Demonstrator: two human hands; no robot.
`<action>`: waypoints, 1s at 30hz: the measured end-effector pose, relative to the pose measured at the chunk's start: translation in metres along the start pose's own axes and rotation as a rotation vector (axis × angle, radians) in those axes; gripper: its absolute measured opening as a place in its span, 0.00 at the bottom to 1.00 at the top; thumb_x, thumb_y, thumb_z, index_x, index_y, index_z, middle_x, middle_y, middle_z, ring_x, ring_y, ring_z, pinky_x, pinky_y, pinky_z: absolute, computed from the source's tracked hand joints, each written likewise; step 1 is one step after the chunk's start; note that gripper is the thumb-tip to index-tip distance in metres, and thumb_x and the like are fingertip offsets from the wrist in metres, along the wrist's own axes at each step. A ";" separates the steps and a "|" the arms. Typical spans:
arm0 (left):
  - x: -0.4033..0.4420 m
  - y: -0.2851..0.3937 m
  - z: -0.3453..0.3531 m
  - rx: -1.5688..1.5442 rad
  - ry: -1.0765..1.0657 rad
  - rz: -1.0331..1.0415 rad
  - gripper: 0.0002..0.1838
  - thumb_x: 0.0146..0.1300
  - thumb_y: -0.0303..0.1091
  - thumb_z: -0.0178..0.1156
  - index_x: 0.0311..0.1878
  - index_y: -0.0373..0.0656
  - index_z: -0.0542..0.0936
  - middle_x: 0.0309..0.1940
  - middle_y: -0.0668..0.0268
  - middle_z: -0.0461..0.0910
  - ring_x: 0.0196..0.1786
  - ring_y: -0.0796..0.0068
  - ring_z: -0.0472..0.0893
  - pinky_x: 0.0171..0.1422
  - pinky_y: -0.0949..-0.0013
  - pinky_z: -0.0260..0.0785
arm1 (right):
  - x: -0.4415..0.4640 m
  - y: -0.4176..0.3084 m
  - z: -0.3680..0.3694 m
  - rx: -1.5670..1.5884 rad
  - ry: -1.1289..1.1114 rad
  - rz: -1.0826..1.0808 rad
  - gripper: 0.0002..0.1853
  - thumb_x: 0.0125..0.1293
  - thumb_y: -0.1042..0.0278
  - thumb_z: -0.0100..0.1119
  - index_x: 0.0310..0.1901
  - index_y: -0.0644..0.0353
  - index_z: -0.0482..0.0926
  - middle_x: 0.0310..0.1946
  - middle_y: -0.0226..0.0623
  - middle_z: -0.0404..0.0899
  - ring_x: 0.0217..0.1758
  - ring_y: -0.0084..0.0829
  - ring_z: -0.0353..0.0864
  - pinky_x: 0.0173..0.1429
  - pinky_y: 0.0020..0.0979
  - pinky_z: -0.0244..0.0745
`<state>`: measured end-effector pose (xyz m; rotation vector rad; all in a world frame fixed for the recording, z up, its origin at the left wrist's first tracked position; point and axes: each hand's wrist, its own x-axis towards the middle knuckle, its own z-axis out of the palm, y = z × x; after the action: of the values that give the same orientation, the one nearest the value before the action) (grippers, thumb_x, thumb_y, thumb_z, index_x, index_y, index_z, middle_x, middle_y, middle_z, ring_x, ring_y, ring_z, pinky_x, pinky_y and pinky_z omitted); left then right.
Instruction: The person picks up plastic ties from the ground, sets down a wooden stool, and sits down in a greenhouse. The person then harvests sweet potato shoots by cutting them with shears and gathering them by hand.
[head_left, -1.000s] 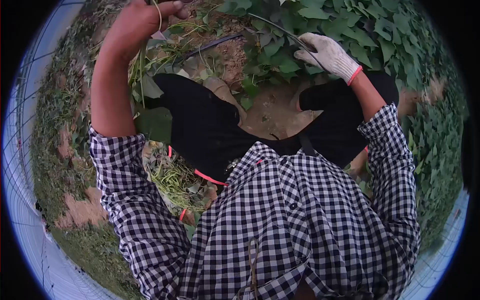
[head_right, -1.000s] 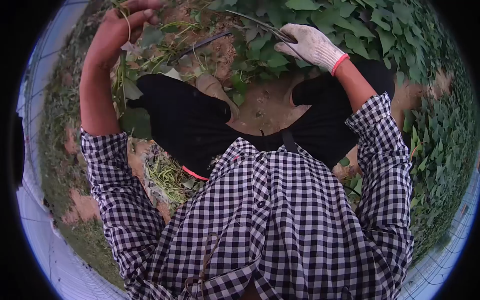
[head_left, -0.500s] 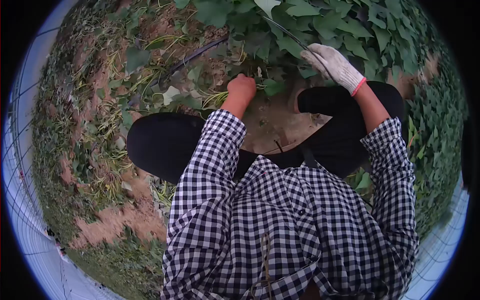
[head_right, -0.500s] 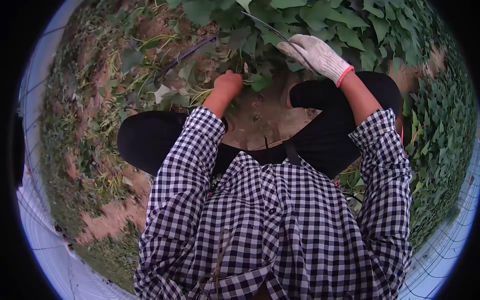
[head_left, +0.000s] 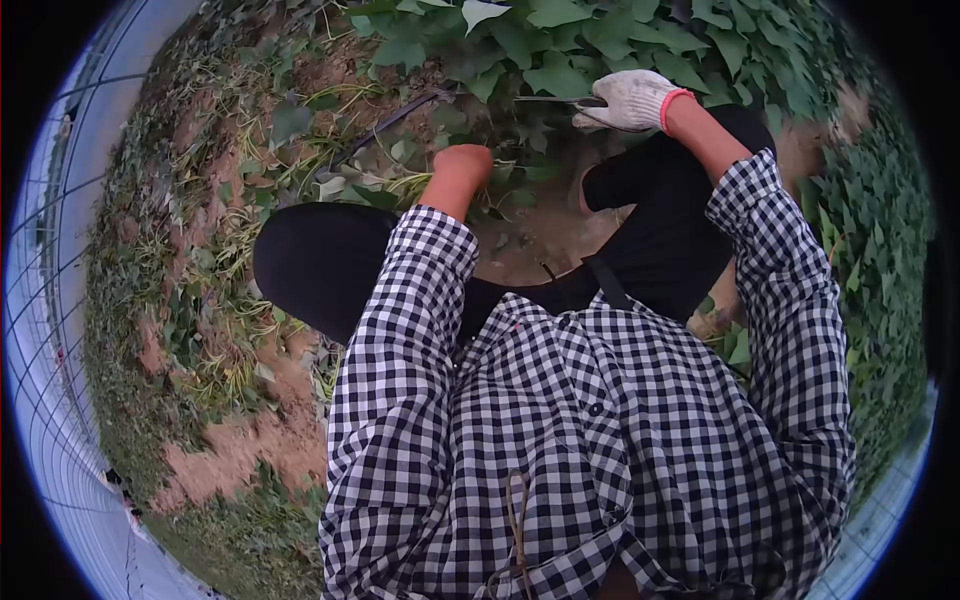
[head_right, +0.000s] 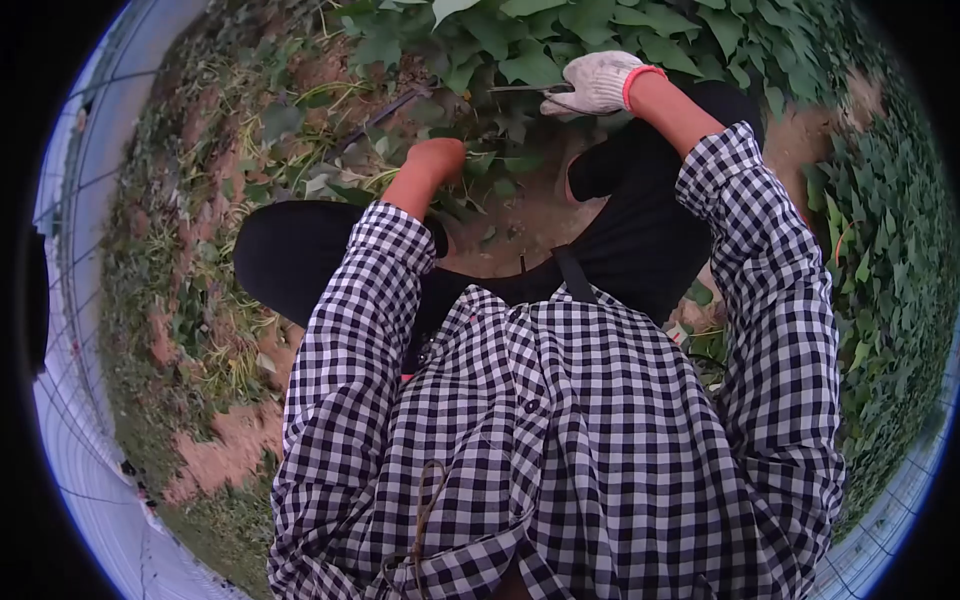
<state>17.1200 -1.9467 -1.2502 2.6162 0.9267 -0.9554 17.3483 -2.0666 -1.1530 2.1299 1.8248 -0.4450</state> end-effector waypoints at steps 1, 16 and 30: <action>0.005 -0.005 -0.021 0.039 0.006 0.007 0.15 0.62 0.33 0.54 0.50 0.45 0.83 0.53 0.59 0.80 0.55 0.56 0.80 0.54 0.58 0.74 | 0.004 0.004 -0.012 -0.038 0.030 0.033 0.39 0.60 0.26 0.45 0.36 0.64 0.79 0.33 0.47 0.81 0.42 0.46 0.82 0.48 0.41 0.76; 0.062 -0.010 -0.090 -0.129 0.477 0.060 0.18 0.63 0.35 0.51 0.57 0.51 0.74 0.62 0.49 0.67 0.55 0.52 0.78 0.58 0.56 0.72 | -0.006 0.050 -0.026 0.167 -0.005 0.098 0.40 0.62 0.26 0.42 0.35 0.65 0.80 0.31 0.47 0.80 0.38 0.45 0.80 0.47 0.41 0.74; 0.051 -0.217 -0.004 -0.830 0.292 -0.183 0.14 0.54 0.25 0.55 0.43 0.44 0.85 0.36 0.52 0.83 0.40 0.55 0.84 0.45 0.62 0.74 | 0.059 0.052 0.067 0.361 0.022 0.183 0.41 0.68 0.30 0.36 0.44 0.70 0.77 0.40 0.54 0.80 0.48 0.50 0.79 0.55 0.41 0.72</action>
<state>17.0174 -1.7509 -1.2755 1.9838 1.2937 -0.1269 17.4055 -2.0495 -1.2375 2.5184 1.6393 -0.7566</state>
